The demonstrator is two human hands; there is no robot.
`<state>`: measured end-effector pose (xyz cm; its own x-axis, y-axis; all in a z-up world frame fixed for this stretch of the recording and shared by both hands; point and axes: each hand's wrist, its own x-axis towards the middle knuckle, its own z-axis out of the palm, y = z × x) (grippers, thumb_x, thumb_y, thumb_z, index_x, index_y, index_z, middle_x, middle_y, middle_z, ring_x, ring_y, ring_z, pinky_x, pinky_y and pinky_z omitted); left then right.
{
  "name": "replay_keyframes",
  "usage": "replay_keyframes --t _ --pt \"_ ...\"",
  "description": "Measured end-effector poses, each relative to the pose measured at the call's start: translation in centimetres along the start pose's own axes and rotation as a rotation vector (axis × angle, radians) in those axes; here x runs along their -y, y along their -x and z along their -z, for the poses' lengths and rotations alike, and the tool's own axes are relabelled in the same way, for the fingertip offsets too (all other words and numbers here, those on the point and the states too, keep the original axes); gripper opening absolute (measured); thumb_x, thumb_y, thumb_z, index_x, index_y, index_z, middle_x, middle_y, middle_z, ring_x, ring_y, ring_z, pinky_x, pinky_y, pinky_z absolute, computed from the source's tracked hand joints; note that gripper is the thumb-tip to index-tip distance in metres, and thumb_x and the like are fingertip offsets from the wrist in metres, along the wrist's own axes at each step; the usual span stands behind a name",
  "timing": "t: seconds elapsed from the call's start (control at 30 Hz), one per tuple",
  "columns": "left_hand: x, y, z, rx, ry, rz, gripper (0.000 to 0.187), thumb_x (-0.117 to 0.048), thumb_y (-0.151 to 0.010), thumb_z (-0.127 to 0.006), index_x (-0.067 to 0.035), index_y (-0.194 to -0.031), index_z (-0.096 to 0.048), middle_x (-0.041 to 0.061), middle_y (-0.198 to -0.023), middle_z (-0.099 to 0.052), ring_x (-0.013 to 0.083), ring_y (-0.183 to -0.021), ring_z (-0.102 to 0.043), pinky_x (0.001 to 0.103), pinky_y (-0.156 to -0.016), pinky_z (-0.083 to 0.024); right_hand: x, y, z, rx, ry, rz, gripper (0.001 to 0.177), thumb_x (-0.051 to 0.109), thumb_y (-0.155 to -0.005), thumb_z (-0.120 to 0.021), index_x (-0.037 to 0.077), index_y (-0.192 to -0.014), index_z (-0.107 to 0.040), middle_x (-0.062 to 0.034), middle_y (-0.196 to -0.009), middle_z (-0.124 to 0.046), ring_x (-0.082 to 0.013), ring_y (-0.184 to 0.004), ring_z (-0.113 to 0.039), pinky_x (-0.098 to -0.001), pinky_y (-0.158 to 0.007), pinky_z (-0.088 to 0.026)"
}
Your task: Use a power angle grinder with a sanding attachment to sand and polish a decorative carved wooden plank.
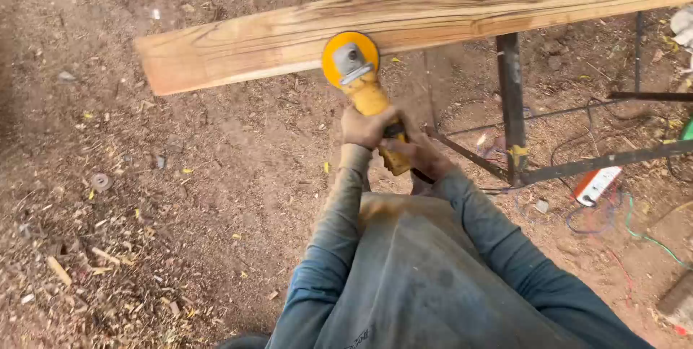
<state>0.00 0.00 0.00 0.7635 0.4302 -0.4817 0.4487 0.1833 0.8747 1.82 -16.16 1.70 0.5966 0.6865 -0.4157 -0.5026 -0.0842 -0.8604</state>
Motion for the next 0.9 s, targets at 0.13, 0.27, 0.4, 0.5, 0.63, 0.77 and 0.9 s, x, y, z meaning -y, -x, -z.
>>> replay_keyframes --t 0.13,0.27,0.4,0.5,0.63,0.77,0.9 --pt "-3.3 1.4 -6.3 0.154 -0.048 0.033 0.040 -0.033 -0.069 -0.085 -0.001 -0.092 -0.076 0.008 -0.085 -0.081 0.0173 -0.076 -0.079 0.033 -0.072 -0.065 3.9 4.4 3.5 -0.144 -0.091 -0.129 0.054 0.013 -0.089 -0.069 0.010 -0.137 -0.045 -0.0083 -0.109 -0.061 -0.0204 -0.094 -0.063 -0.0363 -0.079 -0.055" --pt "-2.6 0.3 -13.4 0.239 -0.213 0.017 0.049 -0.042 -0.067 -0.086 -0.001 -0.092 -0.078 0.011 -0.086 -0.081 0.0184 -0.079 -0.081 0.033 -0.074 -0.064 4.4 7.2 8.6 -0.224 -0.156 0.020 0.053 0.010 -0.093 -0.066 0.010 -0.142 -0.043 -0.0066 -0.118 -0.060 -0.0174 -0.105 -0.064 -0.0327 -0.088 -0.057" --pt "-5.0 0.9 -20.3 0.357 -0.311 0.069 0.065 -0.053 -0.059 -0.084 -0.003 -0.099 -0.075 0.011 -0.090 -0.081 0.0200 -0.078 -0.081 0.034 -0.074 -0.066 4.5 10.4 14.3 -0.340 -0.233 -0.012 0.054 0.012 -0.092 -0.064 0.011 -0.142 -0.042 -0.0114 -0.108 -0.063 -0.0247 -0.086 -0.068 -0.0385 -0.070 -0.061" --pt "-5.2 0.7 -26.2 0.452 -0.476 0.049 0.076 -0.064 -0.056 -0.085 0.000 -0.099 -0.080 0.015 -0.092 -0.080 0.0222 -0.084 -0.079 0.037 -0.077 -0.063 2.3 12.9 20.3 -0.445 -0.216 0.034 0.058 0.013 -0.096 -0.063 0.011 -0.150 -0.042 -0.0096 -0.120 -0.062 -0.0224 -0.099 -0.067 -0.0366 -0.080 -0.060" --pt "-4.5 0.0 -34.6 0.514 -0.484 0.024 0.086 -0.066 -0.048 -0.084 0.000 -0.103 -0.076 0.015 -0.094 -0.081 0.0238 -0.085 -0.081 0.035 -0.077 -0.064 2.2 15.7 25.8 -0.476 -0.274 0.174 0.060 0.011 -0.100 -0.062 0.007 -0.156 -0.041 -0.0090 -0.135 -0.061 -0.0217 -0.116 -0.068 -0.0367 -0.097 -0.060" --pt "-5.1 -0.5 -39.2 0.581 -0.627 0.004 0.090 -0.071 -0.047 -0.083 0.000 -0.103 -0.078 0.016 -0.098 -0.080 0.0258 -0.090 -0.080 0.036 -0.080 -0.063 3.7 16.4 28.0 -0.586 -0.340 0.186 0.054 0.014 -0.098 -0.057 0.007 -0.150 -0.042 -0.0112 -0.124 -0.064 -0.0265 -0.103 -0.070 -0.0396 -0.085 -0.062" --pt "-4.9 -0.9 -37.7 0.533 -0.627 0.023 0.089 -0.070 -0.047 -0.083 -0.001 -0.104 -0.077 0.016 -0.099 -0.080 0.0259 -0.092 -0.079 0.037 -0.080 -0.063 4.0 15.3 27.3 -0.566 -0.326 0.167 0.055 0.011 -0.098 -0.057 0.009 -0.151 -0.043 -0.0089 -0.129 -0.062 -0.0232 -0.110 -0.067 -0.0365 -0.093 -0.059"
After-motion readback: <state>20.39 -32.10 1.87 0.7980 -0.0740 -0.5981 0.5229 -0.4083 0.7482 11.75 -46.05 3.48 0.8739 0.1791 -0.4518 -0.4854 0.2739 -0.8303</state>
